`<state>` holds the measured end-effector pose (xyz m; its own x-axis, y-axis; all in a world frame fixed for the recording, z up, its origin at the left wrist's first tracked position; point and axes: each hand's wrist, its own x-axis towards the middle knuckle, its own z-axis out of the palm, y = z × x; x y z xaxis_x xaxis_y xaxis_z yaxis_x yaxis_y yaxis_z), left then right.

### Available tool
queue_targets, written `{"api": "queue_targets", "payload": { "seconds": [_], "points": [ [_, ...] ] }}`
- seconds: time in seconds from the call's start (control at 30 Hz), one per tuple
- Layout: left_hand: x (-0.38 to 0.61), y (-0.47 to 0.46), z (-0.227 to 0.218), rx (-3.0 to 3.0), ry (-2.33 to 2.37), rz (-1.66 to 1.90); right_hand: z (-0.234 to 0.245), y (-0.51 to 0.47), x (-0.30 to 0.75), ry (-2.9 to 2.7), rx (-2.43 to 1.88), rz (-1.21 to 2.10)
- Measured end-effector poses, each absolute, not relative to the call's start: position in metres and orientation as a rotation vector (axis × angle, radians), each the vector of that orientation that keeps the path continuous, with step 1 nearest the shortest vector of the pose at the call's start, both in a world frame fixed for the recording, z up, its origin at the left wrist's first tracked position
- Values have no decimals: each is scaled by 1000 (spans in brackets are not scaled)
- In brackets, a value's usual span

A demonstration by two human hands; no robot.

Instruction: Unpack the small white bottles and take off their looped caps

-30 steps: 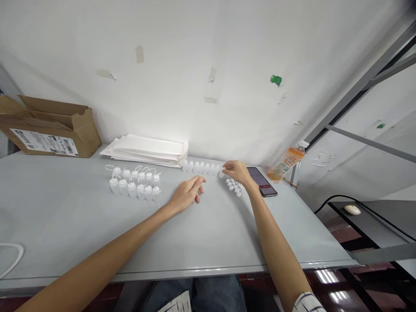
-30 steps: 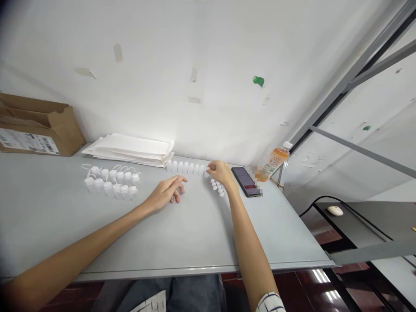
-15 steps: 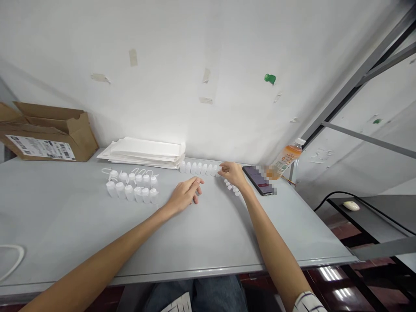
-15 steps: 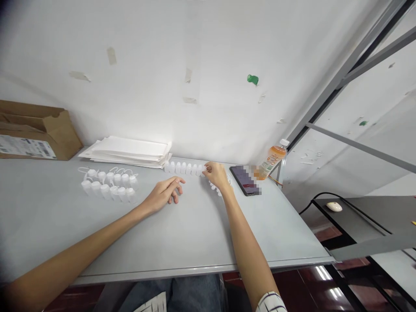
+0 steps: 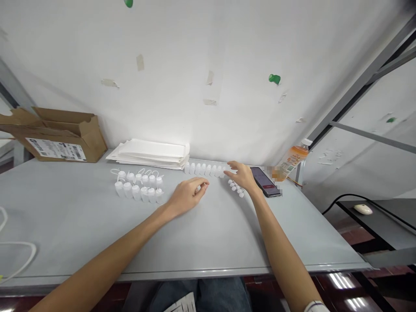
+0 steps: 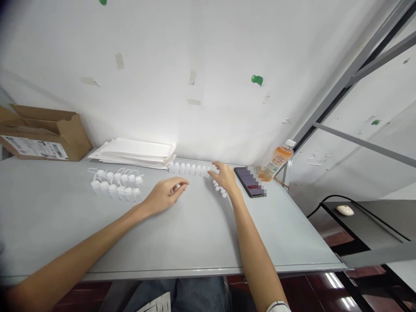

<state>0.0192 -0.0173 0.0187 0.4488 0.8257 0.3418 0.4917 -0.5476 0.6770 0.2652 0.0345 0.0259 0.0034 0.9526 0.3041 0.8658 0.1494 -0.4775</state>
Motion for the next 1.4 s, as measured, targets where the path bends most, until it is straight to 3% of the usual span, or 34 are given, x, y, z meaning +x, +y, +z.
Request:
{"api": "queue_targets", "payload": {
  "seconds": [0.13, 0.33, 0.57, 0.87, 1.0, 1.23, 1.3, 1.4],
  "points": [
    [-4, -21, 54, 2564, 1146, 1021, 26, 36, 270, -1840, -1693, 125],
    [-60, -17, 97, 2448, 1419, 1092, 25, 38, 271, -1835, -1593, 47],
    [-99, -7, 95, 2470, 1453, 522, 23, 38, 271, -1846, -1590, 48],
    [-97, -9, 88, 2477, 1572, 393, 35, 30, 274, -1755, -1751, 0],
    [-89, -12, 93, 2487, 1436, 571, 36, 31, 280, -1729, -1727, -38],
    [-40, -25, 93, 2176, 882, 1315, 56, 18, 262, -1626, -1265, -72],
    [-26, -21, 81, 2043, 903, 1376, 61, 9, 245, -1590, -1192, 61],
    [-8, -11, 58, 1822, 917, 1381, 60, -3, 220, -1723, -1161, 519]
  ]
}}
